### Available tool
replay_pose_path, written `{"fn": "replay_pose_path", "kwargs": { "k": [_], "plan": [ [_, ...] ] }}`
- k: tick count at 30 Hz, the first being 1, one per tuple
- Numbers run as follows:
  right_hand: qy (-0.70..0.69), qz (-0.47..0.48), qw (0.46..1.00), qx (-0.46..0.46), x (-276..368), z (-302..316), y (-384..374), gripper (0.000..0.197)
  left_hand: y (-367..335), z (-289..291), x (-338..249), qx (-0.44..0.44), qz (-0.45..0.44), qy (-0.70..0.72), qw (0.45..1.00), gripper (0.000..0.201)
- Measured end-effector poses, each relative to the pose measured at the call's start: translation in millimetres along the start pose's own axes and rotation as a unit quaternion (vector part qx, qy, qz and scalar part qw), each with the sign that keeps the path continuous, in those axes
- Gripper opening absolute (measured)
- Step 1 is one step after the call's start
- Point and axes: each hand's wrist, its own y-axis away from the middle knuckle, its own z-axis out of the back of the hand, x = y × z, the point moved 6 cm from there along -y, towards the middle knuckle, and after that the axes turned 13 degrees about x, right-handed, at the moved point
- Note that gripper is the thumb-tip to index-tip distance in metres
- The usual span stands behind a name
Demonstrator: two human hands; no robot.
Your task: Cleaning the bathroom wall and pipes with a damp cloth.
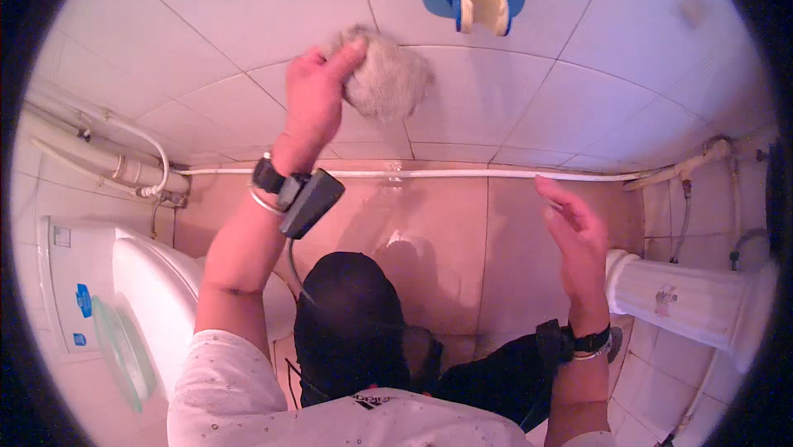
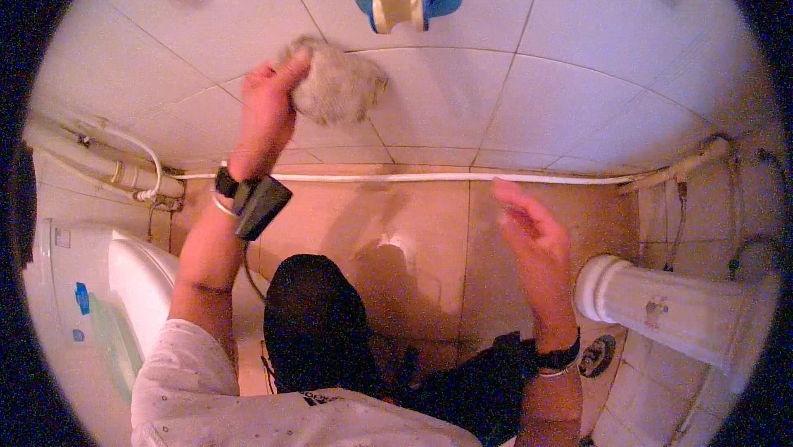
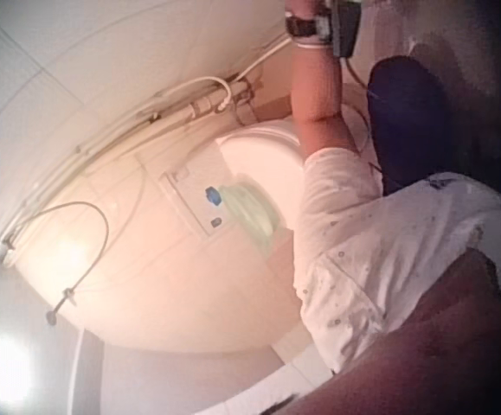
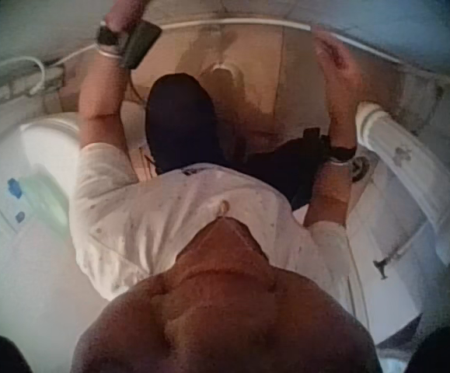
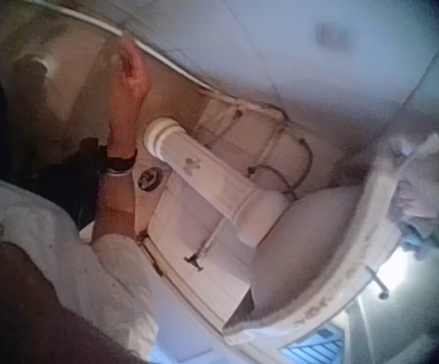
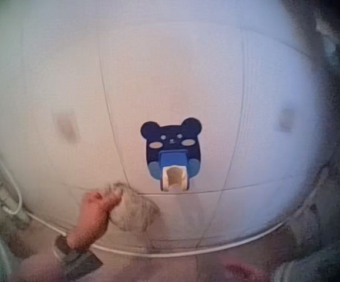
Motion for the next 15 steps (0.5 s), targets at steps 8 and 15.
{"fn": "replay_pose_path", "kwargs": {
  "k": [8,15],
  "plan": [
    [0.008,0.008,1.000,-0.005,-7.2,9.8,7.4,0.026,0.7,-5.3,22.9,-0.002,-0.044,-0.162,0.986,0.018],
    [0.025,-0.022,0.999,-0.034,-0.9,14.5,30.8,0.025,25.3,-12.2,155.3,0.080,0.029,-0.126,0.988,0.015]
  ]
}}
